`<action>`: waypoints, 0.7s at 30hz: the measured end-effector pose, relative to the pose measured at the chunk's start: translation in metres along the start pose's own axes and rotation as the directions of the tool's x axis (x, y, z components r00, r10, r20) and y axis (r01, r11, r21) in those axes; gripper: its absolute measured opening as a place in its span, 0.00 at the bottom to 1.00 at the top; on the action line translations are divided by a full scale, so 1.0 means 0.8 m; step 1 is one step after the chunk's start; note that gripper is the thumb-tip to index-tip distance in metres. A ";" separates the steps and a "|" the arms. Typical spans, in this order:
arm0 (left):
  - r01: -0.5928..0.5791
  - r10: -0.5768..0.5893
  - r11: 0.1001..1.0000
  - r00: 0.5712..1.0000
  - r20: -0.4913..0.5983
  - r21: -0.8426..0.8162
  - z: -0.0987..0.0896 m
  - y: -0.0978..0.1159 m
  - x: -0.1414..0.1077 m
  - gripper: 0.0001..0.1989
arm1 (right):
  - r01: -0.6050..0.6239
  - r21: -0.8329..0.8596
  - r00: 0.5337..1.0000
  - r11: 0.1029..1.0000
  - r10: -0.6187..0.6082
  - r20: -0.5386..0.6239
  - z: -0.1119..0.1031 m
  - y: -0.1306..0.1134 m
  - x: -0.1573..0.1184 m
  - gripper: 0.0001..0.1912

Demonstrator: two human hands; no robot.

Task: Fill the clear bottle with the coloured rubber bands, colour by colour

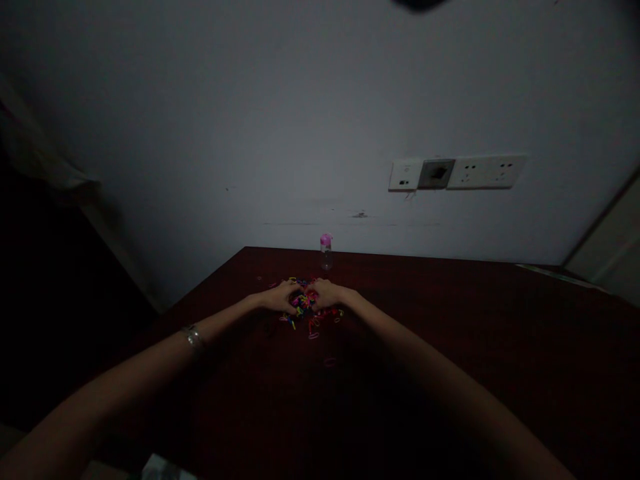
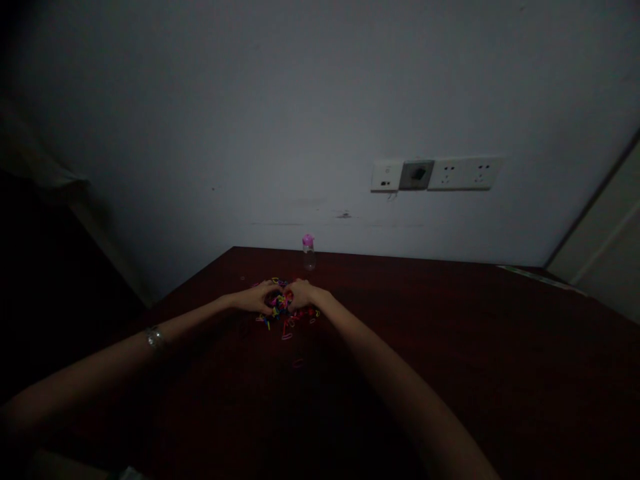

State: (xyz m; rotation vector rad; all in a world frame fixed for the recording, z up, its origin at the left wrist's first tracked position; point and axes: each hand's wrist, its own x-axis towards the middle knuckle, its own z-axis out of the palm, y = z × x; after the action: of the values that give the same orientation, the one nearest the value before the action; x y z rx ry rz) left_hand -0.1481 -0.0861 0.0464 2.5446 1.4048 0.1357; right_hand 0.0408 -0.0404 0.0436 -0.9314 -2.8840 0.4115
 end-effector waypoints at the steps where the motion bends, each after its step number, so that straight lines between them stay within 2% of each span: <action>1: 0.022 -0.022 1.000 1.000 0.007 -0.006 0.003 0.002 0.001 0.24 | 0.030 0.006 0.999 1.000 -0.029 -0.021 0.004 0.000 0.000 0.26; 4: 0.078 -0.076 0.996 0.996 0.050 -0.042 0.005 0.002 0.002 0.16 | 0.063 0.119 0.995 0.991 -0.053 -0.081 0.011 0.002 0.001 0.19; 7: 0.101 -0.096 0.992 0.992 0.080 -0.070 -0.007 -0.002 -0.001 0.12 | 0.040 0.284 0.984 0.958 0.012 -0.180 0.008 0.005 0.003 0.12; 9: 0.146 -0.116 0.977 0.976 0.185 -0.155 -0.021 -0.005 -0.006 0.12 | 0.053 0.404 0.966 0.913 0.054 -0.251 0.002 0.005 0.006 0.10; 13: 0.305 -0.142 0.910 0.865 0.481 -0.281 -0.042 -0.009 -0.021 0.13 | 0.126 0.538 0.941 0.833 0.072 -0.332 -0.013 0.007 0.016 0.15; 17: 0.359 -0.120 0.891 0.777 0.618 -0.278 -0.046 -0.011 -0.030 0.12 | 0.121 0.501 0.926 0.857 0.085 -0.369 -0.024 0.011 0.023 0.21; 21: 0.412 -0.115 0.877 0.682 0.723 -0.249 -0.045 -0.010 -0.035 0.17 | 0.061 0.353 0.961 0.934 0.041 -0.274 -0.027 0.017 0.017 0.19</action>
State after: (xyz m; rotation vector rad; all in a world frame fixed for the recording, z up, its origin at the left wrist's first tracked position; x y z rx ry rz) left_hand -0.1765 -0.1000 0.0798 1.7236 1.2417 -0.4963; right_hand 0.0409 -0.0166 0.0607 -0.8334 -2.4463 0.7146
